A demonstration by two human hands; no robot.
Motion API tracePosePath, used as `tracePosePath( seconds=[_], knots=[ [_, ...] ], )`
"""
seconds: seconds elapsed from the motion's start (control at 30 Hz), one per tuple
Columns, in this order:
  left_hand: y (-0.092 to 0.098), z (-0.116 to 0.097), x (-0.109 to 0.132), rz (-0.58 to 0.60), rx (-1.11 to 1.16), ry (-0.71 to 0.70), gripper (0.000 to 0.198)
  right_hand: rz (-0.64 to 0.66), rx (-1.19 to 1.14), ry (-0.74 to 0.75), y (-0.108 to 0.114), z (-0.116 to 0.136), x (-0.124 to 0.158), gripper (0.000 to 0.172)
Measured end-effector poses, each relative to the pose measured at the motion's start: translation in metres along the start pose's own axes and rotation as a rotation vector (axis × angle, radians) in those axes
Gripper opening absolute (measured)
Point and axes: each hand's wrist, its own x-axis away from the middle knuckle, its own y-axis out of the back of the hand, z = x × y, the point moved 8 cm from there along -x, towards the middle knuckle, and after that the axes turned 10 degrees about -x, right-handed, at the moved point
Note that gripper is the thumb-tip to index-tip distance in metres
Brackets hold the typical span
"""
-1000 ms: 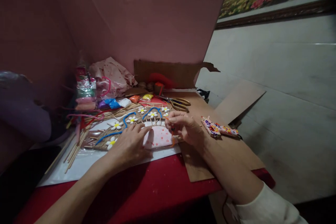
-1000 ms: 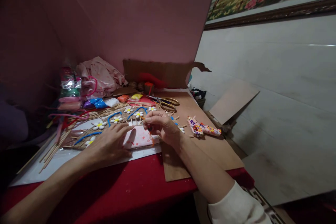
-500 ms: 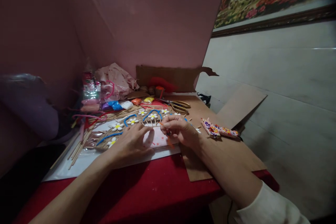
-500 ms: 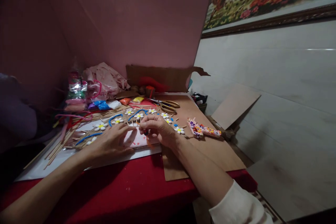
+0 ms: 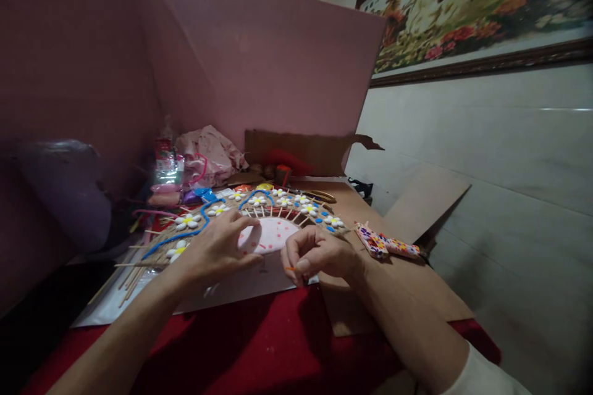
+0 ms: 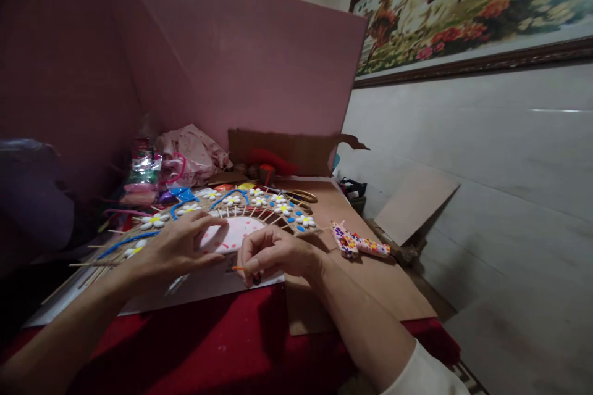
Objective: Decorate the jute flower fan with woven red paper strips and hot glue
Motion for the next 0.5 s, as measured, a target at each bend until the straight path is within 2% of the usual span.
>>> tracePosePath(
  seconds=[0.13,0.23,0.3,0.37,0.5],
  knots=[
    [0.009,0.012,-0.004,-0.044,0.04,0.078,0.041,0.027,0.053,-0.064,-0.009,-0.002,0.001,0.011],
    [0.011,0.02,-0.009,-0.012,0.151,0.191,0.045,-0.063,0.105,-0.031,-0.008,0.001,-0.001,0.01],
    [0.011,0.024,-0.014,0.043,0.245,0.27,0.051,-0.197,0.123,0.082,-0.001,0.009,-0.002,0.008],
    [0.013,0.022,-0.022,0.089,0.303,0.286,0.054,-0.332,0.108,0.23,0.008,0.02,-0.001,0.007],
    [0.018,0.021,-0.037,0.132,0.392,0.313,0.059,-0.499,0.049,0.459,0.022,0.037,0.005,0.009]
  ],
)
